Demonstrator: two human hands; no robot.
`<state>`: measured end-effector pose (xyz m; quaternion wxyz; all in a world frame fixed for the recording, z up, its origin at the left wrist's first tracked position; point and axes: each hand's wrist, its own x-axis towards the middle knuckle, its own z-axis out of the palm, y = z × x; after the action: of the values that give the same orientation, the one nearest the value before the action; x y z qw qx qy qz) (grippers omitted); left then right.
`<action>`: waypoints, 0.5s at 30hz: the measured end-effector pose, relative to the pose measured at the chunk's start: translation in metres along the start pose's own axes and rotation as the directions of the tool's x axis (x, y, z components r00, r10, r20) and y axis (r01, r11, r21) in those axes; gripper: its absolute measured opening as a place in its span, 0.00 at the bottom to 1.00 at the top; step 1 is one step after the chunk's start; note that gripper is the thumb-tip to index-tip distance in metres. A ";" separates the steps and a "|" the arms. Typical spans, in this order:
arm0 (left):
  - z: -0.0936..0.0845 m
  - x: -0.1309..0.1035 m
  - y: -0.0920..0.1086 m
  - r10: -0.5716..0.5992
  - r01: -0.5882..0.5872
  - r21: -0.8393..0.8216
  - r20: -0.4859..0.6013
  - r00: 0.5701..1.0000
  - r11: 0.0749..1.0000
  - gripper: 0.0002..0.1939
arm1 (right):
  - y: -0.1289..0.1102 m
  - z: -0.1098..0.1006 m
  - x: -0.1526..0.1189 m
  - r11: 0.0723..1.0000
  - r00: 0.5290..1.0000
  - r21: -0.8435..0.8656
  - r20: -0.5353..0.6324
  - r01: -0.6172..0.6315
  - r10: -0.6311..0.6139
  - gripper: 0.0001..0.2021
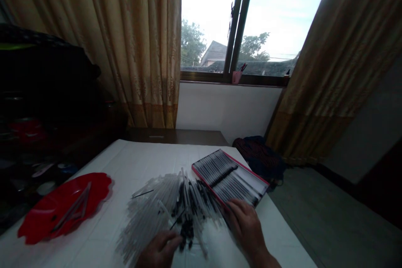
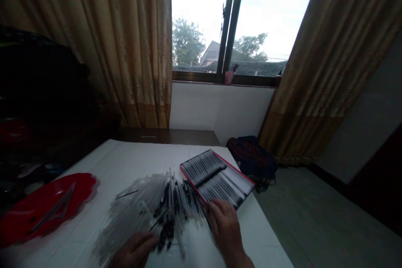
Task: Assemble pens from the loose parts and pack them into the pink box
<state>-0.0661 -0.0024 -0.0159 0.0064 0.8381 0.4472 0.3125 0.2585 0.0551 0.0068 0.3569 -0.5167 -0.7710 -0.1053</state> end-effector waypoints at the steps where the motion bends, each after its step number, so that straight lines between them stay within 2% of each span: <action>1: -0.009 0.001 -0.008 -0.043 0.044 0.037 -0.044 0.998 0.998 0.17 | -0.007 0.001 -0.012 0.998 0.998 0.048 -0.055 0.043 -0.040 0.12; 4: -0.031 -0.001 -0.041 -0.224 0.244 0.209 -0.111 0.968 0.947 0.22 | -0.024 0.004 -0.033 0.986 0.981 0.105 -0.155 0.131 -0.114 0.13; 5: -0.034 -0.003 -0.050 -0.327 0.350 0.272 -0.127 0.936 0.897 0.27 | -0.028 0.004 -0.035 0.982 0.977 0.114 -0.167 0.149 -0.129 0.13; 6: -0.035 -0.006 -0.057 -0.417 0.431 0.312 -0.114 0.902 0.847 0.31 | -0.031 0.005 -0.035 0.979 0.975 0.122 -0.170 0.165 -0.143 0.13; 8: -0.030 -0.011 -0.062 -0.505 0.475 0.362 -0.013 0.863 0.802 0.36 | -0.036 0.005 -0.033 0.973 0.974 0.136 -0.155 0.187 -0.165 0.13; 11: -0.012 -0.009 -0.046 -0.494 0.432 0.373 0.086 0.865 0.821 0.36 | -0.040 0.005 -0.028 0.971 0.978 0.139 -0.109 0.194 -0.179 0.14; 14: 0.005 0.010 -0.016 -0.472 0.420 0.351 0.075 0.878 0.837 0.34 | -0.040 0.004 -0.028 0.974 0.982 0.141 -0.091 0.179 -0.168 0.14; 15: 0.009 0.018 -0.006 -0.488 0.435 0.347 0.078 0.869 0.831 0.33 | -0.040 0.005 -0.029 0.974 0.982 0.142 -0.086 0.176 -0.166 0.14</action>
<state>-0.0587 0.0177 -0.0157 -0.0169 0.7171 0.6792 0.1556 0.2281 0.0188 -0.0077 0.4120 -0.4162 -0.8048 -0.0968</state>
